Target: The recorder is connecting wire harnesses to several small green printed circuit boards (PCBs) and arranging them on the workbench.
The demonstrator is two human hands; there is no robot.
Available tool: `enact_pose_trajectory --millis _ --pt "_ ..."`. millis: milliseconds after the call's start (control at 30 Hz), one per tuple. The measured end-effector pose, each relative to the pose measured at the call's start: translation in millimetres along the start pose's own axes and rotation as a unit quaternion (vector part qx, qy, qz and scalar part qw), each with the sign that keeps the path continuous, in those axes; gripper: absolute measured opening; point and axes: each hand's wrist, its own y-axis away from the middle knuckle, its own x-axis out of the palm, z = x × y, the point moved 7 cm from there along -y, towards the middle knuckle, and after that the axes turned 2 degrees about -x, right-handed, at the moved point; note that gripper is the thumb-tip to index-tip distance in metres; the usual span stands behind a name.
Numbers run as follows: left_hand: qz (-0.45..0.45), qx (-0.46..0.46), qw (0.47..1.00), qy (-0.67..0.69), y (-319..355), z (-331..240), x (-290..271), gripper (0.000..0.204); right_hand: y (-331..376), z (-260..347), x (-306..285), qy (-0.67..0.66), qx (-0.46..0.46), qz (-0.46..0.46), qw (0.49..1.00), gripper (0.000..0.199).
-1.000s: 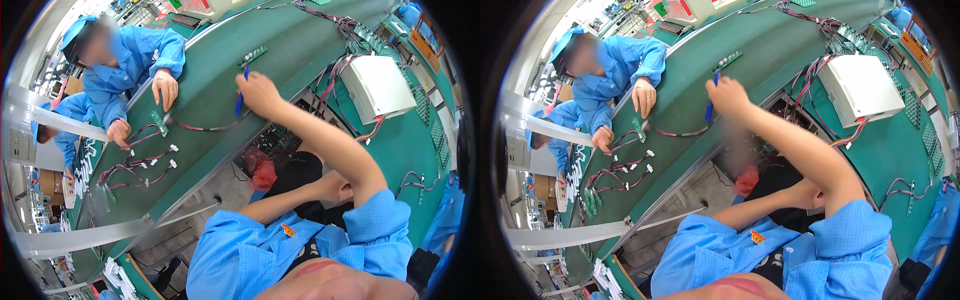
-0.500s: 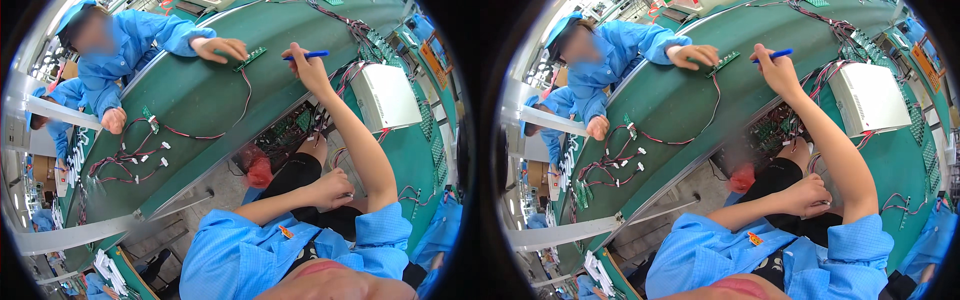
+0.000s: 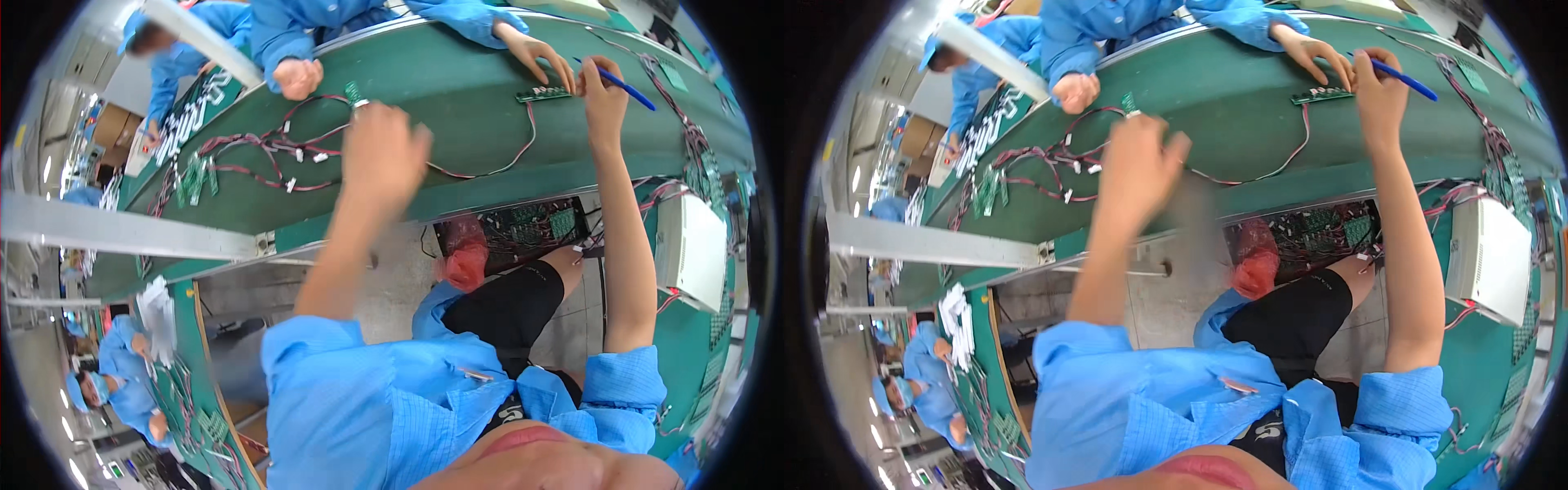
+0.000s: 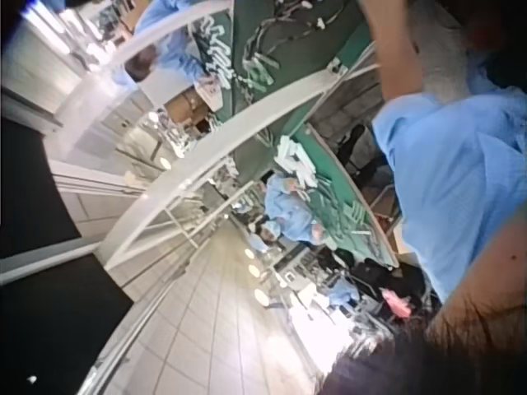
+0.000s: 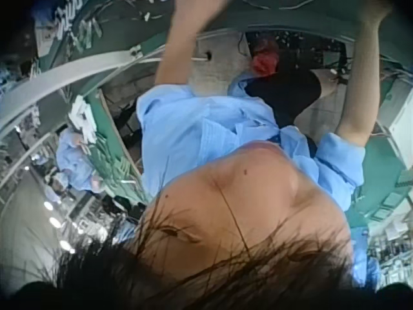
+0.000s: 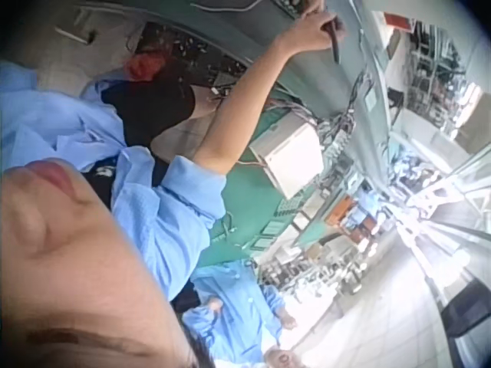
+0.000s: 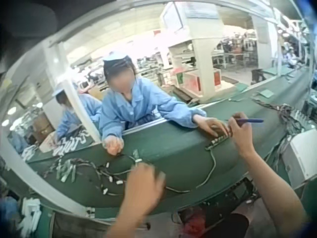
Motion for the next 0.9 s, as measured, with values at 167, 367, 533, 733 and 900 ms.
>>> enact_pose_trajectory --millis 167,367,533,733,900 --pt "0.107 -0.134 0.974 -0.146 -39.9 151.6 60.8 0.043 32.0 37.4 96.4 0.037 -0.159 0.124 0.979 0.013" --pt "0.073 -0.049 0.996 -0.007 -50.4 113.4 82.8 0.029 71.1 39.4 112.1 0.053 -0.173 0.184 0.966 0.011" --pt "0.004 0.037 0.999 -0.024 -47.9 45.5 60.7 0.021 59.7 21.0 85.3 0.049 -0.031 0.211 0.976 0.012" --pt "-0.103 0.201 0.972 -0.068 -42.2 12.1 50.5 0.010 39.9 23.4 28.2 0.013 -0.086 0.068 0.994 0.018" --pt "0.033 0.031 0.985 0.168 -64.8 26.6 70.5 0.010 24.4 3.4 -10.9 0.004 -0.011 0.030 0.999 0.023"
